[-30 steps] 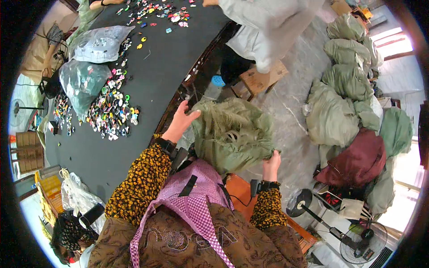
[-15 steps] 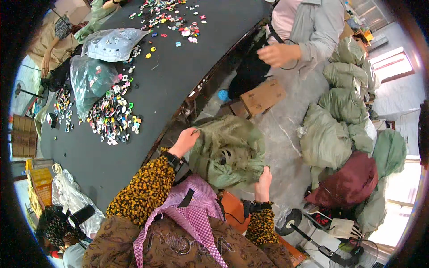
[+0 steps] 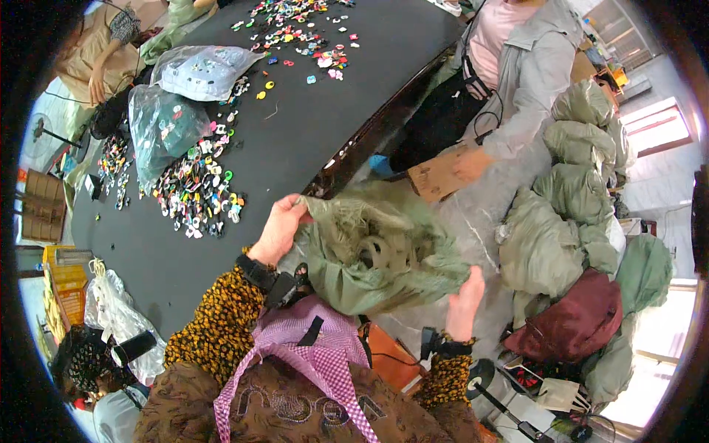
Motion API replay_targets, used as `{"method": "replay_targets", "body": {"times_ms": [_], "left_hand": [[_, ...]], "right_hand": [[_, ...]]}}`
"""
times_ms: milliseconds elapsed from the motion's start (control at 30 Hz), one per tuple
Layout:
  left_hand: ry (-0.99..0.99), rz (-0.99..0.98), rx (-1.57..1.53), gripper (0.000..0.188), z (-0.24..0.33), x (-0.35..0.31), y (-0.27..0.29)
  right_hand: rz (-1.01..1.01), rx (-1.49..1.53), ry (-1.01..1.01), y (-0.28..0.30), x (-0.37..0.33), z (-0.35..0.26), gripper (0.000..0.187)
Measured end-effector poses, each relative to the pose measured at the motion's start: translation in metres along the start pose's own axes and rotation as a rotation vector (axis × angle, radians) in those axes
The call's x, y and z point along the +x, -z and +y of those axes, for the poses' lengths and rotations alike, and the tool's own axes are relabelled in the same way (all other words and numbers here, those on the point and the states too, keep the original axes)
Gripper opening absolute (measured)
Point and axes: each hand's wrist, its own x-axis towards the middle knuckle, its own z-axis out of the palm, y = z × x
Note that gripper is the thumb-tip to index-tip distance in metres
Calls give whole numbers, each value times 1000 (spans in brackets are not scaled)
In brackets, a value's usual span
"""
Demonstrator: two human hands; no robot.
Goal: Decorating plastic clog-style shoes with colorful charms and organizing them into bags.
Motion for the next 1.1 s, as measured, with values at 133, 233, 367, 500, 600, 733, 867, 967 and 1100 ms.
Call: {"method": "replay_targets", "body": {"times_ms": [133, 233, 367, 500, 600, 733, 867, 967, 1100], "left_hand": [[-21, -18, -41, 14, -1, 15, 10], [60, 17, -29, 15, -23, 18, 25], [42, 60, 169, 18, -54, 11, 42], [216, 78, 69, 23, -59, 15, 41], [167, 77, 139, 25, -56, 14, 37], [130, 65, 228, 30, -63, 6, 40], [-55, 22, 647, 37, -71, 3, 49], [-479, 47, 957, 40, -68, -9, 50], [-381, 37, 925, 42, -56, -40, 44]], "right_hand": [[-71, 37, 52, -2, 18, -12, 22], [-32, -91, 28, -4, 42, 19, 22], [-51, -241, -25, -6, 82, 67, 24], [-59, -90, -106, 19, 94, 79, 30], [-192, -193, -97, 36, 95, 77, 30], [-177, -379, -59, 45, 79, 76, 28], [30, -695, 449, 34, 42, 66, 34], [83, -1023, 1057, 24, 6, 50, 34], [-340, -894, 1031, -14, -25, 74, 26]]}}
